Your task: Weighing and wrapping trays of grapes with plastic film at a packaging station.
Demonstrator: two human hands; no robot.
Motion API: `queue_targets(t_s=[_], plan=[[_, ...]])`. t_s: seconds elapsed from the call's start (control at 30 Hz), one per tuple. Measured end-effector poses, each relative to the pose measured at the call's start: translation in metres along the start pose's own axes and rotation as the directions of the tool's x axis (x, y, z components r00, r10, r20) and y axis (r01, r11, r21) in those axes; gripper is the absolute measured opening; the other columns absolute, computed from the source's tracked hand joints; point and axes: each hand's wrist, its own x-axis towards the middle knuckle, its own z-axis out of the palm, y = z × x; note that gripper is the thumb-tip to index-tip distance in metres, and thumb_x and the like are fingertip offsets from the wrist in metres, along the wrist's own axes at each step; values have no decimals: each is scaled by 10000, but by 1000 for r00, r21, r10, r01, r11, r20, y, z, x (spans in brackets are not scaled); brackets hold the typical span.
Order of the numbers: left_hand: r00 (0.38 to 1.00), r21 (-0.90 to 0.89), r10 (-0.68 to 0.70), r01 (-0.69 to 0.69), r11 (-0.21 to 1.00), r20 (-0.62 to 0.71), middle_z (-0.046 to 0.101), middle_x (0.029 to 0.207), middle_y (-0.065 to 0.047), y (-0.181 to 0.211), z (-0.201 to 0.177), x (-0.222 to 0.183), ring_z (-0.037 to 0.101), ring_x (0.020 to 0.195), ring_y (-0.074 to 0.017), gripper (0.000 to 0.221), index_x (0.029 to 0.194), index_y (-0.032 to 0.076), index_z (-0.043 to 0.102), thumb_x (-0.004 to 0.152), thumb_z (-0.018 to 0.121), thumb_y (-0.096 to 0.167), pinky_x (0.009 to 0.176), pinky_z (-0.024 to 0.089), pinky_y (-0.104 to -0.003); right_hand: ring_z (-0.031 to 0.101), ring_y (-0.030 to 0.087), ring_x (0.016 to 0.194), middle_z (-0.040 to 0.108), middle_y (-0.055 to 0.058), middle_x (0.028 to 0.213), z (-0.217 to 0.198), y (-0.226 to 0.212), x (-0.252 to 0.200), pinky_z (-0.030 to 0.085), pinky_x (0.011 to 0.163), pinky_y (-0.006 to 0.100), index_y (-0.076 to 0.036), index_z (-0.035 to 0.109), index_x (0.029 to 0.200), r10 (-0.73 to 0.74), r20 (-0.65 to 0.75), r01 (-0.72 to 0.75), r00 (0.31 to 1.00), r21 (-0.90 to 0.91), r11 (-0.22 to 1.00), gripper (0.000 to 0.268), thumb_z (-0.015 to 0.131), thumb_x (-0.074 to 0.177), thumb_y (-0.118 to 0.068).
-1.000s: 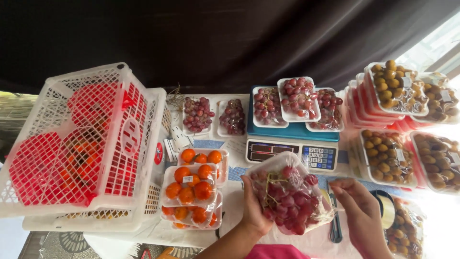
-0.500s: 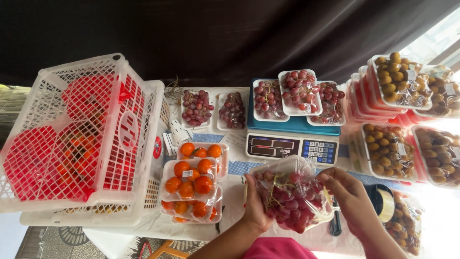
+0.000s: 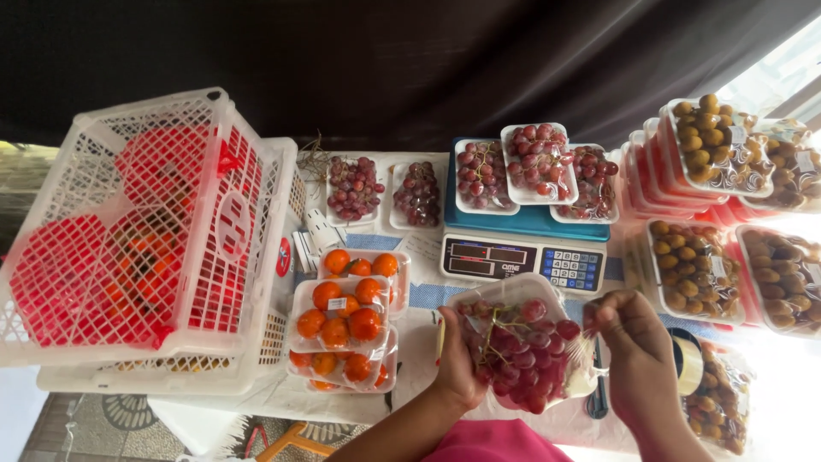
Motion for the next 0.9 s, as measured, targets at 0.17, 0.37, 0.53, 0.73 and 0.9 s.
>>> queue_targets(t_s=[0.17,0.37,0.53,0.73,0.9], plan=[[993,9,-102,103,995,-59,645,1388,-149,-3,10,-11,558,1360,-384,1033,1409,148,601,658,455,843,1163,446,-546,424,156,503,483,63,700,5,1,0,355,455,280,-113,424,954,-120,-207,124,971,3,992,187,466,1131,-75],[988,47,-149,151,987,-52,625,1417,-172,6,9,-22,539,1375,-394,1093,1416,115,593,602,512,840,1173,424,-538,305,178,436,367,64,612,-49,29,23,220,377,301,-78,476,871,314,148,-338,938,184,923,188,488,1058,-70],[964,110,-199,220,969,-174,644,1364,-195,6,1,-24,572,1337,-398,1040,1360,135,607,612,464,844,1143,457,-545,326,195,465,337,53,584,-81,47,35,273,416,360,-50,576,915,594,494,-735,635,150,661,358,474,1067,-357],[978,124,-176,189,974,-112,662,1350,-202,9,6,-30,605,1307,-399,1032,1372,89,611,661,461,822,1118,487,-546,295,146,450,327,4,537,-75,53,28,226,394,294,-32,685,1010,504,557,-717,660,269,643,272,588,995,-286],[959,61,-253,262,963,-129,607,1391,-208,6,-4,-31,545,1354,-409,1054,1422,160,544,622,469,842,1154,437,-566,299,77,407,398,-22,565,-53,40,13,224,317,223,-54,688,998,370,362,-504,856,421,754,101,588,982,-46]])
